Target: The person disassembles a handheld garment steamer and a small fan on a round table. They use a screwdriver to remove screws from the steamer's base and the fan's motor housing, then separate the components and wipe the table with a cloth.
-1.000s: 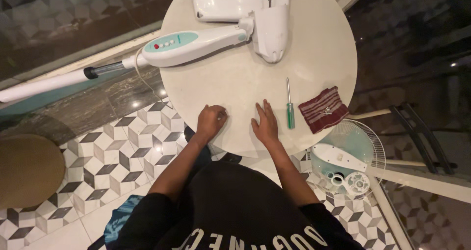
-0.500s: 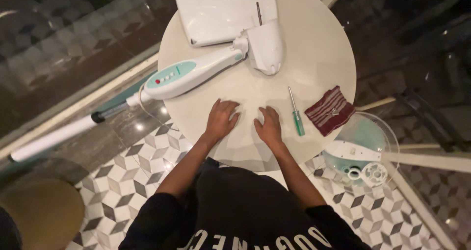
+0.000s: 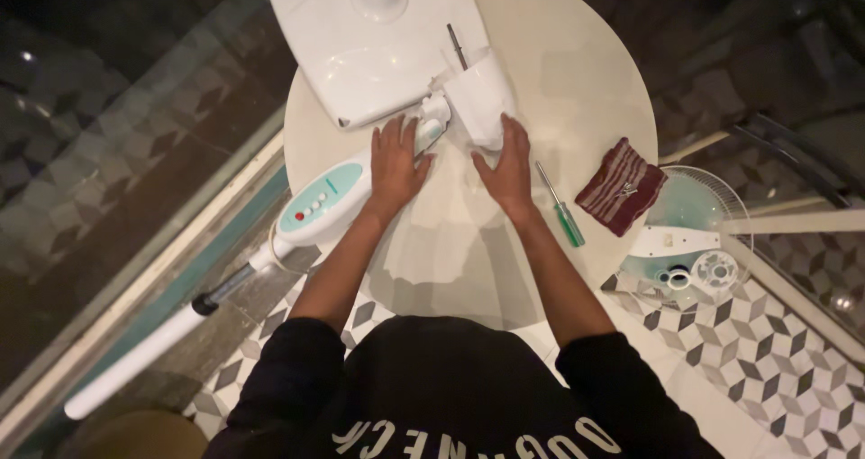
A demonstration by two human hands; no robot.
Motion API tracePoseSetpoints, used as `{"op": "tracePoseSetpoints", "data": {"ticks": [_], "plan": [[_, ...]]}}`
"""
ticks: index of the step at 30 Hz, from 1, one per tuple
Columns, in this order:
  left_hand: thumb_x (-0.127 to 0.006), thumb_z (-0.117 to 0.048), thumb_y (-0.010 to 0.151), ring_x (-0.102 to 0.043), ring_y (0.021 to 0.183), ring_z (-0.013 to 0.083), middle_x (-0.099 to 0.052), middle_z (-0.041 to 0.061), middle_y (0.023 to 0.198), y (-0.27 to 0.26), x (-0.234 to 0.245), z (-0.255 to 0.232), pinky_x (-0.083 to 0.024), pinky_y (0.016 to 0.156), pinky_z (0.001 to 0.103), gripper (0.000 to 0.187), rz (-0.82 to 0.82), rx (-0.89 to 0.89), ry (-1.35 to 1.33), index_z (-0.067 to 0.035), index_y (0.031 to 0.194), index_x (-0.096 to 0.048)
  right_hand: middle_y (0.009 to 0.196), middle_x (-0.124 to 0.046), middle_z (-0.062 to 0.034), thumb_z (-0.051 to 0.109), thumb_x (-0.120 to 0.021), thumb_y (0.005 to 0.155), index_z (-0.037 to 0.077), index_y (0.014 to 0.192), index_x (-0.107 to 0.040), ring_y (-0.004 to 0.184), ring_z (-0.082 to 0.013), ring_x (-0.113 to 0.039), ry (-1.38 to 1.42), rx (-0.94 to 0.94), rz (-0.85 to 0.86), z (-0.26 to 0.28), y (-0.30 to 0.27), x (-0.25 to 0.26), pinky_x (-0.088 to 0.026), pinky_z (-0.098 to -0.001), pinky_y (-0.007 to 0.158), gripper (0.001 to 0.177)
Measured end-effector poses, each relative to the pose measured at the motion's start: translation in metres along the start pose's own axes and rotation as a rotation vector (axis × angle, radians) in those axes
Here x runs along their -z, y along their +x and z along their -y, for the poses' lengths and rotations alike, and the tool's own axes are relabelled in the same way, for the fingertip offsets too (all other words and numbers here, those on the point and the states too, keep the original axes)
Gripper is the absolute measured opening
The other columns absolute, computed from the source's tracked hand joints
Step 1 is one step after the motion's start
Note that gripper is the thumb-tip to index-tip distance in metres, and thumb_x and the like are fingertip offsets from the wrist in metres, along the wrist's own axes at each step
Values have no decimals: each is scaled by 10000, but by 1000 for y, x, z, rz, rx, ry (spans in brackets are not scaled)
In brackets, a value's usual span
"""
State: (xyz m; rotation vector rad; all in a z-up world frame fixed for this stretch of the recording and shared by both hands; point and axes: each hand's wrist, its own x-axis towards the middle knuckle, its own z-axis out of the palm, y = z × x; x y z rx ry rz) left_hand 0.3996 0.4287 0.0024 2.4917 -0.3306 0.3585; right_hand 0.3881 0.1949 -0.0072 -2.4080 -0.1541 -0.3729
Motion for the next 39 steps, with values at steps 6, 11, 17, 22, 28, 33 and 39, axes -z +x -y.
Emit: {"op": "tracePoseSetpoints", "data": {"ticks": [6,11,17,22,28,33,39], "plan": [[-826,-504,777,-659,1107,366,-672,182,1211,44,-16,35,-516,907,495,782,522,309,43,-71,1357,-532,1571,-340,-329,272,-939,765,-43,1580,-259,1468,-494,-328,-11,-15,37,-2,61,-1,-322,-510,1215,1107],[-833,-527,751,-721,955,346,-736,159,1046,49,-34,52,-568,803,468,746,497,286,25,-65,1274,-569,1616,-266,-323,386,-1004,623,-23,1609,-164,1506,-501,-251,-32,-176,222,-6,92,-3,-294,-511,1211,1358],[-866,-545,668,-722,953,340,-738,162,1041,61,-18,46,-574,804,460,855,597,317,17,-61,1295,-544,1612,-295,-317,405,-1011,578,13,1628,-83,1494,-479,-305,60,-182,223,-18,98,-14,-318,-517,1203,1455],[-874,-499,652,-724,950,332,-746,154,1037,64,-15,42,-575,814,451,731,631,310,44,-67,1183,-617,1556,-350,-307,357,-995,557,43,1616,-135,1448,-486,-349,82,-211,222,-13,97,-10,-355,-521,1172,1399],[-840,-388,701,-728,939,353,-749,175,1029,61,-13,39,-576,812,457,630,600,296,36,-59,1189,-612,1541,-359,-311,340,-986,574,32,1610,-168,1430,-485,-370,67,-192,172,-6,92,-7,-372,-521,1158,1355],[-848,-338,701,-721,940,356,-739,175,1026,53,-4,30,-571,808,464,631,553,268,17,-51,1194,-580,1540,-382,-304,305,-996,590,-10,1597,-191,1435,-470,-384,71,-71,72,-4,80,-5,-361,-517,1193,1328],[-865,-308,720,-708,898,367,-698,174,1017,33,-3,18,-569,750,491,578,446,180,9,-24,1127,-568,1553,-292,-280,286,-1017,616,-34,1587,-130,1458,-435,-363,158,-44,-24,-2,43,1,-374,-477,1212,1354]]}}
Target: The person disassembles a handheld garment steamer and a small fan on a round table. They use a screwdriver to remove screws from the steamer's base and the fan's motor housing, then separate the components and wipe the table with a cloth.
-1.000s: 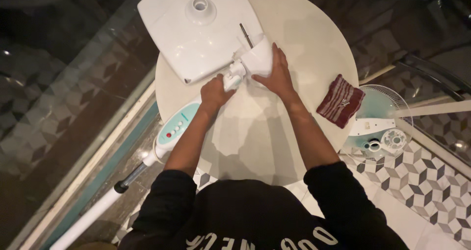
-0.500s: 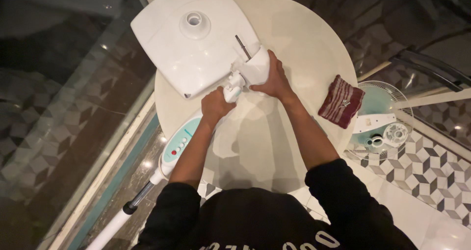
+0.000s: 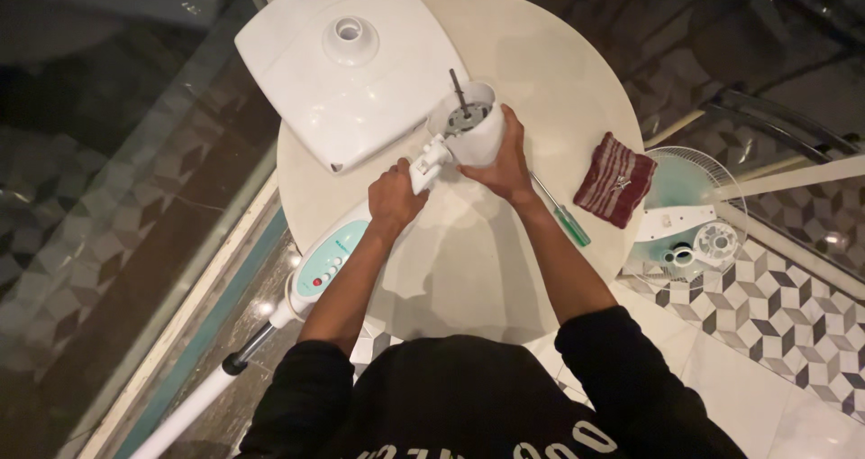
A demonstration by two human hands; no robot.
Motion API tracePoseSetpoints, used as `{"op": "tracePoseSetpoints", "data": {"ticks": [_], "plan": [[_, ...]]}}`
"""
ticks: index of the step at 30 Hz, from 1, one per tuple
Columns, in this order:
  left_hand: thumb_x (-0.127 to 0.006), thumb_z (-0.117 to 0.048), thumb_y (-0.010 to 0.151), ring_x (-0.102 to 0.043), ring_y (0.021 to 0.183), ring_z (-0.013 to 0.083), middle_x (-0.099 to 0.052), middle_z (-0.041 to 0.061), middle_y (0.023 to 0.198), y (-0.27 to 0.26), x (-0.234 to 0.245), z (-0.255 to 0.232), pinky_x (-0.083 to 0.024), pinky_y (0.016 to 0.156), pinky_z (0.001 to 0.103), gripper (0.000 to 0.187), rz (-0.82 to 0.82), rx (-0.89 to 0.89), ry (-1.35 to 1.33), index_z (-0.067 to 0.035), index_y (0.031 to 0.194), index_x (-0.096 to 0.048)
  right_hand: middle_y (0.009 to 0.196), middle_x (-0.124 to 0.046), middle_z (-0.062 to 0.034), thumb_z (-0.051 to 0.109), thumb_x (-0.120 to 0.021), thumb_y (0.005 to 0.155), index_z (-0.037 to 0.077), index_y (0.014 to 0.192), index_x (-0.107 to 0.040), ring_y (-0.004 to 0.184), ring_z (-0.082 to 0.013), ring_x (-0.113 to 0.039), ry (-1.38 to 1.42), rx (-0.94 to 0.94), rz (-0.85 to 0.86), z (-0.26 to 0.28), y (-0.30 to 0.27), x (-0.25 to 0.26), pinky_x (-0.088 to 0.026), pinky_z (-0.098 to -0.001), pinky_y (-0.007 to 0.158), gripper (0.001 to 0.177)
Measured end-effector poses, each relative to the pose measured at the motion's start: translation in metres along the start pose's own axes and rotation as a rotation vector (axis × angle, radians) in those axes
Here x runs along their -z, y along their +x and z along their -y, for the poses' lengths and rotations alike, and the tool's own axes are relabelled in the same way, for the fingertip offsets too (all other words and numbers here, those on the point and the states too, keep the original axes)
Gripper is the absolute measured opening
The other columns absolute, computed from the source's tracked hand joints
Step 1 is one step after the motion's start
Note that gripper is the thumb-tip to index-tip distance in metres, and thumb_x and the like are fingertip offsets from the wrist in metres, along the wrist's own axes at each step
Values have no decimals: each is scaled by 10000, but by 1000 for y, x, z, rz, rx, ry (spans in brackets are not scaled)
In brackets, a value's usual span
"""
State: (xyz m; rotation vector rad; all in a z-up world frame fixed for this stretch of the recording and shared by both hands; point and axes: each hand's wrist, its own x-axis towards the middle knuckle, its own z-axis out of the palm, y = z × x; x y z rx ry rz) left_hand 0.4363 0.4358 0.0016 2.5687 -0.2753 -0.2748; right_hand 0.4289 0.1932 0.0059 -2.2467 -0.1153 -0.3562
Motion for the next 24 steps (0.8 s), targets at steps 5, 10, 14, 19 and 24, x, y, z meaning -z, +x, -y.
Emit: {"op": "tracePoseSetpoints", "data": {"ticks": [5,10,14,19,24], "plan": [[-870,-278,715,-703,881,370,-696,176,985,-19,-8,-4,-573,708,494,547,-96,-99,13,-24,1105,-582,1529,-294,-236,300,-1051,588,17,1549,-104,1466,-374,-368,75,-95,-43,-3,-24,6,-381,-454,1228,1378],[-862,-249,723,-698,855,371,-698,172,953,-33,-12,-7,-571,699,497,498,-111,-152,37,-32,1078,-589,1501,-271,-246,332,-1065,522,-25,1578,-53,1428,-407,-328,43,-138,-80,9,-44,15,-352,-487,1199,1505],[-858,-240,739,-691,839,367,-695,169,945,-47,-11,-11,-566,694,490,469,-93,-173,64,-33,1061,-588,1505,-327,-202,321,-1093,521,26,1557,-220,1430,-404,-337,-60,-57,-86,12,-60,22,-372,-500,1217,1386],[-882,-223,703,-672,804,351,-678,154,914,-64,-16,-15,-537,660,475,477,-172,-240,76,-36,1036,-596,1497,-345,-209,325,-1069,534,2,1551,-174,1429,-366,-406,56,-101,-106,8,-81,21,-396,-470,1210,1393],[-895,-240,698,-662,799,330,-656,134,910,-76,-20,-18,-525,662,455,474,-228,-293,107,-47,1010,-595,1514,-413,-228,338,-1047,602,-7,1557,-84,1414,-344,-490,118,-157,-91,4,-99,24,-442,-444,1169,1399]]}}
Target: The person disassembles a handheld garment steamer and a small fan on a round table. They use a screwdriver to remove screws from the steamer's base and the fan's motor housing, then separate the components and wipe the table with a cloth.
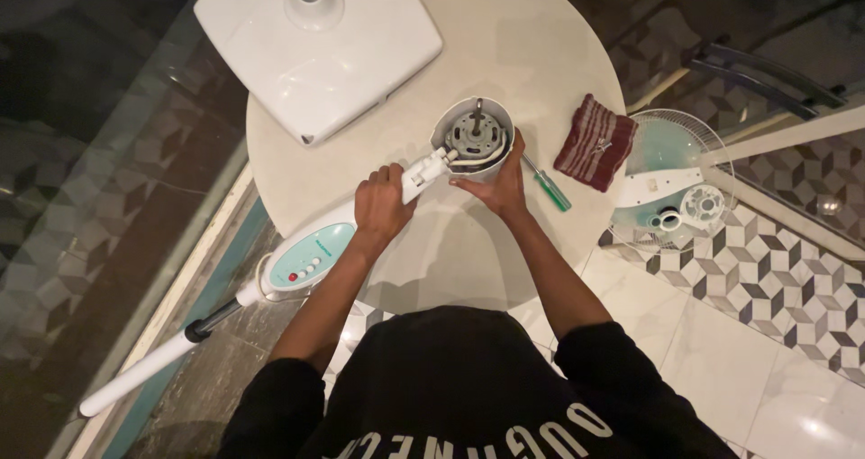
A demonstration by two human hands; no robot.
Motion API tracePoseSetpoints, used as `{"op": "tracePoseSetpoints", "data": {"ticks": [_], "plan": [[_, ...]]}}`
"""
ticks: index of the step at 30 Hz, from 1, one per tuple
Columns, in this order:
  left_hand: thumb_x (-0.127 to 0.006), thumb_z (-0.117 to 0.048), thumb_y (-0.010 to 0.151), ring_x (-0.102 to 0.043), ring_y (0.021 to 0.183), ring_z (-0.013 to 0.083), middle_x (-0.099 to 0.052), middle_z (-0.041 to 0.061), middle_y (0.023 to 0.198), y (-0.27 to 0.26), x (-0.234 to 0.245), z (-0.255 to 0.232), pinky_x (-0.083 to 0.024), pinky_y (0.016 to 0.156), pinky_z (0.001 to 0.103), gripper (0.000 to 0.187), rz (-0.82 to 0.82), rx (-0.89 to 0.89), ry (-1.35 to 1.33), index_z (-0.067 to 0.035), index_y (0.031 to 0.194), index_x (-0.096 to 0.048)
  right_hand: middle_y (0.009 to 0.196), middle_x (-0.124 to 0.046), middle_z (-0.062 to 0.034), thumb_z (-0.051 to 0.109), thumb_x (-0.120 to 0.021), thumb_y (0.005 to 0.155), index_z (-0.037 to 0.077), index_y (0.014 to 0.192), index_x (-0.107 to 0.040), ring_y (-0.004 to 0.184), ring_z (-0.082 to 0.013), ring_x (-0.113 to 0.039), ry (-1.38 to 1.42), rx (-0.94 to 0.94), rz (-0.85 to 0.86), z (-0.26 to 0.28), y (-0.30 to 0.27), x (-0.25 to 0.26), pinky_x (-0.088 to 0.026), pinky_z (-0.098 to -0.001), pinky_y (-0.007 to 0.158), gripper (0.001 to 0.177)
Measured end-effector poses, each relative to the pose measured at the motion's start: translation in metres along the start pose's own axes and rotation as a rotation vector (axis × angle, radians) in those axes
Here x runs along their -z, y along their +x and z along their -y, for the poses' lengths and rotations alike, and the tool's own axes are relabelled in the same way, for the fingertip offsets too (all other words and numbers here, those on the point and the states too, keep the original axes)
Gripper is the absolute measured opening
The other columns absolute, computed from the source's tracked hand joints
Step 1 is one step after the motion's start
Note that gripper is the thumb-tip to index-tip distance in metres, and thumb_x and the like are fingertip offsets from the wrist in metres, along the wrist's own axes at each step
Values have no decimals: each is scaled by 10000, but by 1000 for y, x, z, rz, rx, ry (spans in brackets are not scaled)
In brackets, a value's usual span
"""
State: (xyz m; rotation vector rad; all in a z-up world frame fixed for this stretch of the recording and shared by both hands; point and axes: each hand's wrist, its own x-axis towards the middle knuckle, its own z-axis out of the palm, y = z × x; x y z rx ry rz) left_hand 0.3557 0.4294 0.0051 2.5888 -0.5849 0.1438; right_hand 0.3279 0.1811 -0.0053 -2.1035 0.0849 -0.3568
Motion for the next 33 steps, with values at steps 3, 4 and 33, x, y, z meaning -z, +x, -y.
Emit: {"op": "tracePoseSetpoints", "data": {"ticks": [3,4,33], "plan": [[-906,-278,686,-668,781,331,-648,138,905,-2,0,-6,-530,638,455,504,37,29,19,-43,1000,-590,1515,-431,-234,339,-1043,635,5,1557,-73,1413,-350,-507,-11,14,13,-4,-7,6,-455,-445,1163,1379],[-906,-282,689,-671,773,328,-647,141,909,-3,1,-7,-535,632,450,510,36,28,10,-40,1005,-587,1513,-435,-231,343,-1039,648,7,1557,-74,1413,-346,-512,-3,36,15,-6,-9,7,-461,-439,1161,1367],[-877,-354,702,-718,915,356,-716,161,1046,24,3,-38,-576,763,478,631,378,125,-82,-48,1171,-587,1581,-437,-187,247,-1013,683,58,1619,-166,1487,-319,-484,153,197,149,20,-14,58,-433,-456,1240,1276]]}}
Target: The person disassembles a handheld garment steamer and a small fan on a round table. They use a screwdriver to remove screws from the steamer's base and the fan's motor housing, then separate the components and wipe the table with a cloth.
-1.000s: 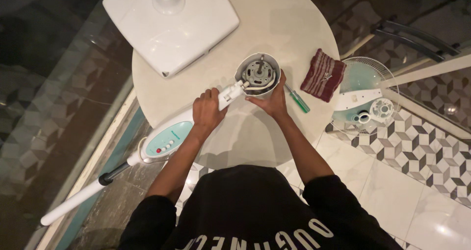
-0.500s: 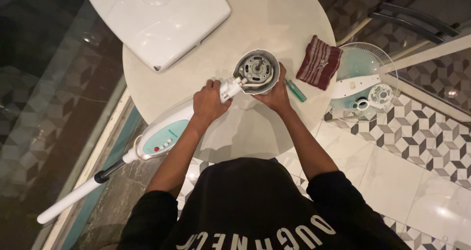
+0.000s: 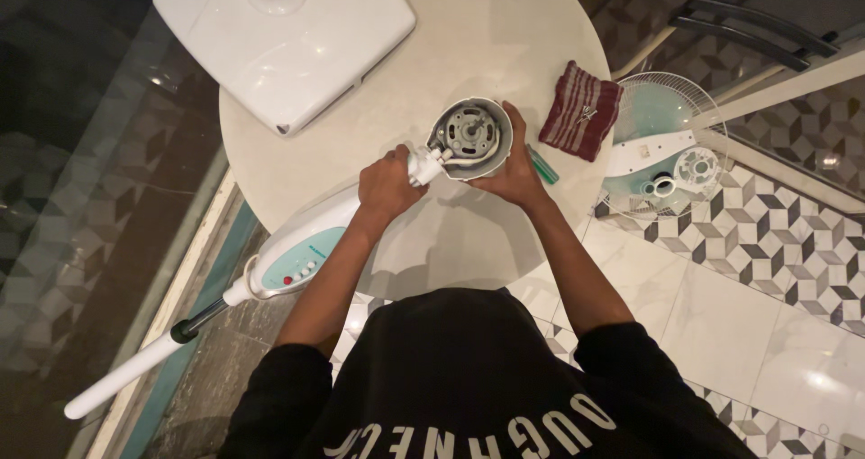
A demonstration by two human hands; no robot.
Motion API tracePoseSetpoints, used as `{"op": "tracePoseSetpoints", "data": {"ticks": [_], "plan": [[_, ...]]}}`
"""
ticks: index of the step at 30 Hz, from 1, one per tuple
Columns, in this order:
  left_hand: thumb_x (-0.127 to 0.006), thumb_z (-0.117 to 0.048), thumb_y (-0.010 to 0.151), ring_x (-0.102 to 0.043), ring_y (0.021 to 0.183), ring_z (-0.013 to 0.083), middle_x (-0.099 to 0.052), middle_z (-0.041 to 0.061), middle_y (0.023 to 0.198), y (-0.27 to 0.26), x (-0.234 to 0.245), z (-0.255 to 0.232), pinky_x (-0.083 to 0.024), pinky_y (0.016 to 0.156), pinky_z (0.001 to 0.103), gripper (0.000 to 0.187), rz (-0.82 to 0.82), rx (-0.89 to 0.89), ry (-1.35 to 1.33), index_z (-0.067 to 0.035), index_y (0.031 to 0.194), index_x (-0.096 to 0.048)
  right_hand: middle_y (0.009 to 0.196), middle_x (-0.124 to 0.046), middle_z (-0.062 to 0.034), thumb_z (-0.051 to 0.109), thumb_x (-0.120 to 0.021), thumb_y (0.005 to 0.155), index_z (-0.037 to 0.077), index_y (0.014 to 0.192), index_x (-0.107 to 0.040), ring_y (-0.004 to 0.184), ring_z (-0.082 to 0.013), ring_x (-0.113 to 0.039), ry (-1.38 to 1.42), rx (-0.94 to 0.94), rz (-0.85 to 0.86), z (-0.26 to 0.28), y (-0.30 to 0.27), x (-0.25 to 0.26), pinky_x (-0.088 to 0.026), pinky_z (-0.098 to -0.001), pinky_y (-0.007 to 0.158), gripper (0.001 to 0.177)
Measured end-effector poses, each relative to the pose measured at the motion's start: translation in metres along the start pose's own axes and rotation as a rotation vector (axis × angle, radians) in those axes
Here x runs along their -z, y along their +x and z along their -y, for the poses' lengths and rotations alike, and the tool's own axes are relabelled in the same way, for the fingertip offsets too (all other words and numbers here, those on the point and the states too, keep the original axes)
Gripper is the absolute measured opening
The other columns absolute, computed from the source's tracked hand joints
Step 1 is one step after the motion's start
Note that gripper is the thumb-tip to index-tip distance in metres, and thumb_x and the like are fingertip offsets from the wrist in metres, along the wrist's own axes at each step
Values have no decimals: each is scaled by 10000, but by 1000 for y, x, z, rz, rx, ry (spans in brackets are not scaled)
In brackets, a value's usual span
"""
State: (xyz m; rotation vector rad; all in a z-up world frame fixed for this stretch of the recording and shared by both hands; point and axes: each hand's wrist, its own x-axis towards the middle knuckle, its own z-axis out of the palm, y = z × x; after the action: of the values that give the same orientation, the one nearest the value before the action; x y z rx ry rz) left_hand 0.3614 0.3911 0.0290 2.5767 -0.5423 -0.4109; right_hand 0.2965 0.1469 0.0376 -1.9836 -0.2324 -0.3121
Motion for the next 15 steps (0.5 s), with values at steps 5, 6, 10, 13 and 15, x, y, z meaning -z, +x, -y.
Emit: {"op": "tracePoseSetpoints", "data": {"ticks": [5,6,10,13,15], "plan": [[-872,-335,687,-716,913,361,-725,179,1035,3,-4,5,-576,762,480,570,-14,-23,23,-47,1110,-622,1556,-488,-194,258,-1010,702,72,1606,-212,1459,-332,-539,-61,-1,0,10,4,3,-473,-460,1215,1221],[-870,-339,692,-717,914,360,-729,180,1030,3,-3,5,-576,765,479,551,-8,-20,28,-46,1093,-629,1546,-488,-196,265,-1011,699,68,1598,-208,1449,-334,-538,-74,-18,1,10,5,2,-471,-460,1203,1221],[-868,-342,693,-717,897,366,-726,191,1024,3,-1,5,-574,745,483,567,-16,-35,27,-30,1098,-621,1516,-493,-196,287,-1016,693,64,1576,-201,1417,-330,-543,-92,-35,-2,7,5,3,-474,-455,1177,1222],[-867,-328,697,-719,896,367,-726,193,1035,2,0,4,-574,743,482,552,-12,-35,37,-24,1086,-618,1507,-499,-190,293,-1020,684,68,1570,-201,1406,-324,-553,-84,-20,-17,4,3,1,-482,-451,1170,1227],[-870,-314,687,-719,898,368,-724,198,1038,0,0,2,-574,738,480,551,-16,-42,23,-20,1080,-617,1506,-508,-186,293,-1021,680,74,1572,-206,1406,-320,-561,-76,-31,-18,3,2,2,-488,-449,1170,1228]]}}
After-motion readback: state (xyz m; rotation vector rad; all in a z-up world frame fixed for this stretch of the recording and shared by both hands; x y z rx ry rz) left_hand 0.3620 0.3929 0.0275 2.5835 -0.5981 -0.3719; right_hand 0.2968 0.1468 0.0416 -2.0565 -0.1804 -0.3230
